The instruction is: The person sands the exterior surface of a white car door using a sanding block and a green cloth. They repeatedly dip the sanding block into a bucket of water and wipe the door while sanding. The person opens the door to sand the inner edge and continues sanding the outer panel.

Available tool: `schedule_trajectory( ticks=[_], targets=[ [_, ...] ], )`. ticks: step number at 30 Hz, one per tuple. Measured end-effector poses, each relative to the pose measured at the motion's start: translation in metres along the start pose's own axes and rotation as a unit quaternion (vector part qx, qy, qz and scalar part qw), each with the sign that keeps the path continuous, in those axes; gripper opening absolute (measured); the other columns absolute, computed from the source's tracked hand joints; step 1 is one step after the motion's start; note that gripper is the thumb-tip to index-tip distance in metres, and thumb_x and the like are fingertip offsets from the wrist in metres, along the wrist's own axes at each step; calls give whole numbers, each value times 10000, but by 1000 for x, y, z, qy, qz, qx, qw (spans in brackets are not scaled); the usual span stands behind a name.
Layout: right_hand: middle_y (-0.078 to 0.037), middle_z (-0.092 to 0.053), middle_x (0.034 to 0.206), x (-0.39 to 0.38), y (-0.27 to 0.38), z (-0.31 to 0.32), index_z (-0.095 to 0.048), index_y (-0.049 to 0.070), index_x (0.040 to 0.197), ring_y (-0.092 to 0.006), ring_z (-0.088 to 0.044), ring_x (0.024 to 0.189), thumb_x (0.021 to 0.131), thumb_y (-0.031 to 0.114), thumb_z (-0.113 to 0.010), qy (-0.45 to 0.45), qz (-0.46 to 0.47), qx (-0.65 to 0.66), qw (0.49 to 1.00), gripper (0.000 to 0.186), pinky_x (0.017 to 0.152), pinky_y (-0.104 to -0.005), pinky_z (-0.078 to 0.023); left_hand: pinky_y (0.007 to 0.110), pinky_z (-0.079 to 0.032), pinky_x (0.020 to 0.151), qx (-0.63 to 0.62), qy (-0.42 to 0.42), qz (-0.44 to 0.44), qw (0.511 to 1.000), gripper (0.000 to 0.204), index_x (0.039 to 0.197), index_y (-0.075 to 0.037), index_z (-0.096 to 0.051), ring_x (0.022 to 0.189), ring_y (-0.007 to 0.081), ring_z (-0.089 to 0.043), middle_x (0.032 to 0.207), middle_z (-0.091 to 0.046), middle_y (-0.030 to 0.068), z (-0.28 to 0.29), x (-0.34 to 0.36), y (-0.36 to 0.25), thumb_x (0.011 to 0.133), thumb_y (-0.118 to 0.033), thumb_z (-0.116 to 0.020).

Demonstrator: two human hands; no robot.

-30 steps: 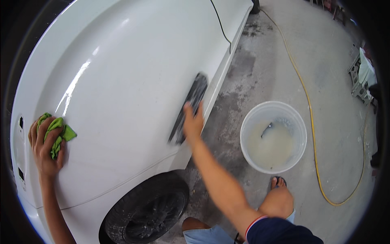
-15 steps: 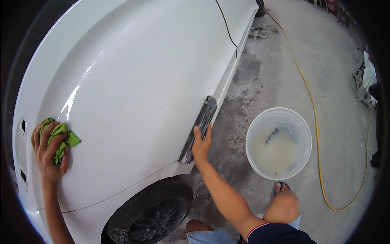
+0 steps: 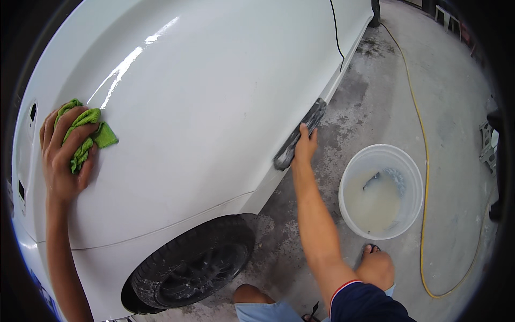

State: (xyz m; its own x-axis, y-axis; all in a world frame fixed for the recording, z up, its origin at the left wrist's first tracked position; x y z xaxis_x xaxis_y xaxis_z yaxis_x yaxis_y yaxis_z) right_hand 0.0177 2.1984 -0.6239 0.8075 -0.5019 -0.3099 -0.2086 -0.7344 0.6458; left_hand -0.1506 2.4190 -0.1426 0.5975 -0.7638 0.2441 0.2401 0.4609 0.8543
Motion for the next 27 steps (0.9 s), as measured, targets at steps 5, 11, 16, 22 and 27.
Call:
schedule_trajectory(
  ticks=[5,11,16,22,27],
  targets=[
    [-268,-356,1609,-31,-14,2,-269,-29,1599,-341,-427,1442,972,305,-680,-14,28,-121,992,821,1168,-387,-357,522,-351,1160,-19,8,17,1000,309,1022,-85,-739,1272,390,-555,1264,-669,118,-1,-2,1,716,-72,-700],
    [-249,-415,1576,11,-11,6,-299,-50,1580,-327,-465,1404,969,283,-690,-24,-22,-7,999,798,1164,-383,-356,529,-345,1168,-16,14,10,1000,315,1006,-95,-739,1281,397,-549,1269,-670,117,-3,-5,4,694,-77,-700],
    [-240,-437,1558,14,-16,3,-272,-37,1593,-318,-444,1422,978,273,-683,-9,6,-32,999,801,1156,-394,-371,546,-340,1169,7,16,26,1000,328,1008,-101,-742,1292,405,-542,1276,-669,124,-7,-8,8,685,-69,-696],
    [-259,-398,1578,-6,-26,9,-291,-54,1578,-356,-421,1440,970,297,-699,-29,18,-103,994,812,1191,-414,-326,551,-345,1171,-6,11,11,1000,357,1024,-100,-739,1294,419,-539,1271,-674,126,-7,-7,8,670,-65,-704],
    [-265,-372,1590,31,2,-2,-268,-88,1572,-336,-464,1403,974,232,-695,-7,-8,6,1000,802,1138,-400,-395,549,-348,1169,-1,3,10,1000,338,1004,-87,-733,1290,421,-539,1266,-672,126,-5,-6,6,668,-60,-712]
  ],
)
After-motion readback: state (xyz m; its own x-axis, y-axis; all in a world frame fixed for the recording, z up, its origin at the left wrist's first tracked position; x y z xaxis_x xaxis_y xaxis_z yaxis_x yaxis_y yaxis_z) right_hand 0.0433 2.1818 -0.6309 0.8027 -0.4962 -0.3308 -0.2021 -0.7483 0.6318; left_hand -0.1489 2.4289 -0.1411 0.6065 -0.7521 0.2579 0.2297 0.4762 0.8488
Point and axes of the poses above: each hand's wrist, its own x-axis towards the middle knuckle, its own z-axis out of the back of the hand, y = z × x, the point moved 3 cm from there along x, towards the middle knuckle
